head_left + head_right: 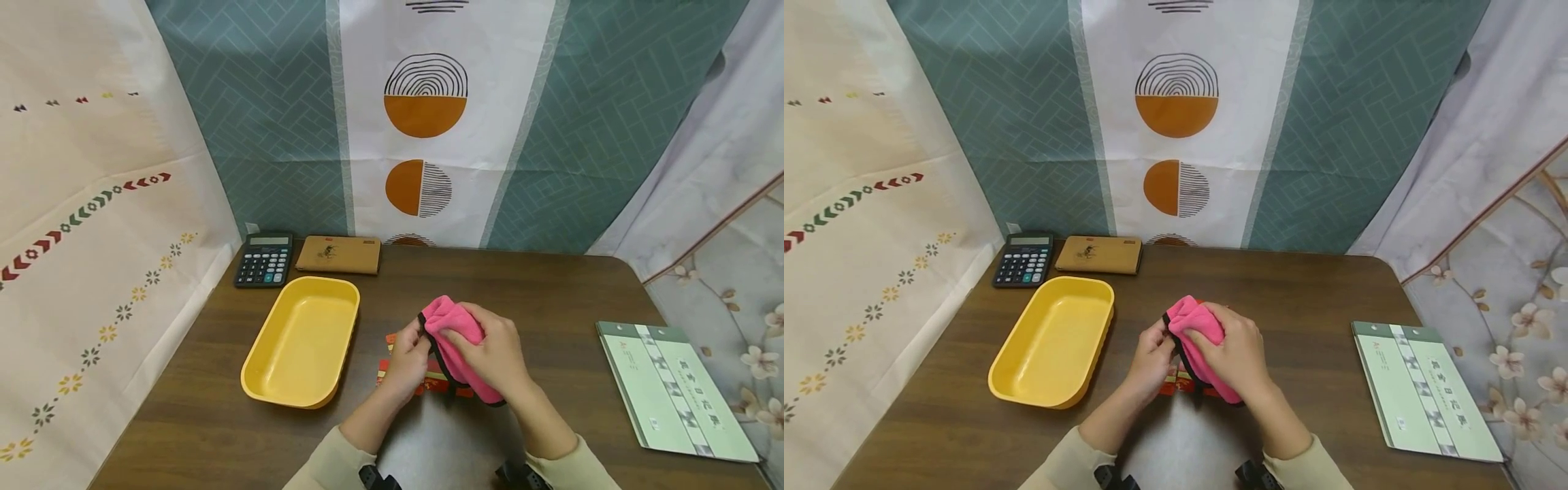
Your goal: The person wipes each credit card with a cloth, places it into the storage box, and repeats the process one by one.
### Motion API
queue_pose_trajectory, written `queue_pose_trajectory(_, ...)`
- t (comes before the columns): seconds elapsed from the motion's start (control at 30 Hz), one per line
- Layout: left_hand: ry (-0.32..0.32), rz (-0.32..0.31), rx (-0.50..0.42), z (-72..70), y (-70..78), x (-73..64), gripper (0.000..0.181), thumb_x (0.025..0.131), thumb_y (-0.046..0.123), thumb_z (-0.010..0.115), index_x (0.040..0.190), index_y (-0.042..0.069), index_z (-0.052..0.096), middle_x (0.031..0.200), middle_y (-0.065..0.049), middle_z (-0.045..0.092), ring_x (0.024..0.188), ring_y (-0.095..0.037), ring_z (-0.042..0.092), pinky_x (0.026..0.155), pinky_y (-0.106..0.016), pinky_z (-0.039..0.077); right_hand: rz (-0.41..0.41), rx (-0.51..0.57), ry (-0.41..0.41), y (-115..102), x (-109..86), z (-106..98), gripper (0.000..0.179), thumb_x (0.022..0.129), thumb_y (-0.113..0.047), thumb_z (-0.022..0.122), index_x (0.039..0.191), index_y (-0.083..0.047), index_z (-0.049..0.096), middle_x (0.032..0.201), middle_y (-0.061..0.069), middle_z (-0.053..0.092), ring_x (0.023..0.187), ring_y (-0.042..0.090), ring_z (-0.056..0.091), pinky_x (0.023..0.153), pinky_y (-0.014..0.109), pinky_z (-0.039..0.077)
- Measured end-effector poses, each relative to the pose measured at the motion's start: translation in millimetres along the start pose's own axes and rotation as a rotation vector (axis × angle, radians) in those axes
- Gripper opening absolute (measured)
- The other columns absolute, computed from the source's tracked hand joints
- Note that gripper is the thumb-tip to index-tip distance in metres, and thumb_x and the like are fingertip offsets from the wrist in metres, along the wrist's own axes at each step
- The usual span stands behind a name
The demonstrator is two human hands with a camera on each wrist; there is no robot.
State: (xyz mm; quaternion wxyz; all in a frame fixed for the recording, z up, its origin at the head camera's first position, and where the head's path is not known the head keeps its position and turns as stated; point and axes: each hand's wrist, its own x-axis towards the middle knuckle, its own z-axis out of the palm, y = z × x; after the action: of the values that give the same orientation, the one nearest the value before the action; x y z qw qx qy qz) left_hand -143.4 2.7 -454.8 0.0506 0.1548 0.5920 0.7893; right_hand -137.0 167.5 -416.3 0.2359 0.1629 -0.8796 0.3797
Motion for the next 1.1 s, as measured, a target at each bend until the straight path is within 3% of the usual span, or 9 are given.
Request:
queue_pose_trajectory(0.03, 0.01, -0.002, 0.005, -0.4, 1.8, -0.9, 0.04, 0.106, -0.001, 0.038, 0.145, -0.005, 0.048, 0.136, -0.021, 0.06, 0.123, -0.023, 0.06, 0.09, -0.023, 0.055, 0.004, -0.016, 0.011, 0, -0.1, -1, 0.042, 0.077, -0.027, 0.09, 0.112, -0.011, 0.073, 0.091, 0.002, 0.074, 0.064, 0.012, 0.057, 0.052, 0.028, 0.048)
queue_pose_trajectory(0.13, 0.038, 0.012, 0.012, -3.0, 7.4, -1.0, 0.04, 0.107, -0.002, 0.037, 0.146, -0.007, 0.046, 0.134, -0.025, 0.06, 0.121, -0.031, 0.062, 0.088, -0.022, 0.057, 0.033, -0.07, 0.051, 5, 0.0, -6, 0.045, 0.076, -0.025, 0.091, 0.113, -0.008, 0.073, 0.09, 0.005, 0.074, 0.064, 0.015, 0.058, 0.053, 0.031, 0.049)
queue_pose_trajectory(0.27, 0.08, 0.03, 0.012, -7.0, 13.6, 0.1, 0.039, 0.107, -0.002, 0.039, 0.145, -0.01, 0.044, 0.132, -0.03, 0.06, 0.117, -0.039, 0.064, 0.098, -0.037, 0.054, 0.089, -0.121, 0.079, 15, 0.5, -14, 0.048, 0.076, -0.025, 0.09, 0.116, -0.005, 0.072, 0.088, 0.009, 0.073, 0.065, 0.02, 0.061, 0.056, 0.035, 0.052)
queue_pose_trajectory(0.43, 0.168, 0.017, -0.021, -10.8, 16.1, 1.0, 0.04, 0.107, -0.002, 0.039, 0.146, -0.01, 0.043, 0.132, -0.03, 0.059, 0.116, -0.043, 0.063, 0.1, -0.048, 0.052, 0.12, -0.168, 0.119, 27, 1.1, -24, 0.048, 0.078, -0.026, 0.089, 0.116, -0.003, 0.071, 0.088, 0.013, 0.074, 0.066, 0.025, 0.064, 0.058, 0.039, 0.052)
queue_pose_trajectory(0.6, 0.249, -0.007, -0.046, -12.6, 13.5, 2.8, 0.041, 0.107, 0.0, 0.041, 0.148, -0.008, 0.042, 0.136, -0.028, 0.058, 0.118, -0.044, 0.061, 0.102, -0.047, 0.05, 0.137, -0.055, 0.124, 22, 1.9, -31, 0.043, 0.079, -0.019, 0.089, 0.116, -0.005, 0.072, 0.09, 0.01, 0.074, 0.067, 0.021, 0.064, 0.057, 0.031, 0.054)
queue_pose_trajectory(0.73, 0.224, -0.022, -0.045, -8.8, 9.6, 3.2, 0.04, 0.108, 0.001, 0.04, 0.147, -0.006, 0.044, 0.134, -0.026, 0.06, 0.117, -0.034, 0.064, 0.101, -0.041, 0.052, 0.105, 0.132, 0.05, 5, 3.2, -24, 0.041, 0.08, -0.014, 0.088, 0.117, -0.009, 0.072, 0.092, 0.005, 0.074, 0.068, 0.017, 0.062, 0.055, 0.026, 0.054)
queue_pose_trajectory(0.8, 0.185, -0.017, -0.028, -5.3, 7.5, 2.8, 0.039, 0.108, 0.001, 0.038, 0.146, -0.005, 0.047, 0.134, -0.023, 0.061, 0.118, -0.029, 0.064, 0.1, -0.037, 0.053, 0.066, 0.148, 0.018, -3, 4.3, -16, 0.041, 0.079, -0.017, 0.089, 0.116, -0.01, 0.072, 0.094, 0.004, 0.074, 0.068, 0.015, 0.062, 0.054, 0.027, 0.053)
queue_pose_trajectory(0.93, 0.119, 0.016, 0.024, 0.4, 4.6, 0.4, 0.041, 0.107, -0.001, 0.035, 0.146, -0.002, 0.048, 0.14, -0.018, 0.058, 0.125, -0.025, 0.059, 0.099, -0.031, 0.053, -0.002, -0.003, 0.053, -9, 3.1, 3, 0.044, 0.076, -0.025, 0.091, 0.112, -0.008, 0.073, 0.096, 0.004, 0.074, 0.069, 0.015, 0.062, 0.055, 0.031, 0.051)
queue_pose_trajectory(1.1, 0.114, 0.029, 0.08, -4.0, 8.3, -2.4, 0.041, 0.107, -0.002, 0.035, 0.147, -0.004, 0.044, 0.137, -0.025, 0.058, 0.116, -0.034, 0.065, 0.091, -0.03, 0.058, 0.027, -0.157, 0.14, -4, 0.1, 5, 0.049, 0.073, -0.029, 0.092, 0.111, -0.005, 0.073, 0.092, 0.009, 0.073, 0.068, 0.023, 0.065, 0.056, 0.037, 0.052)
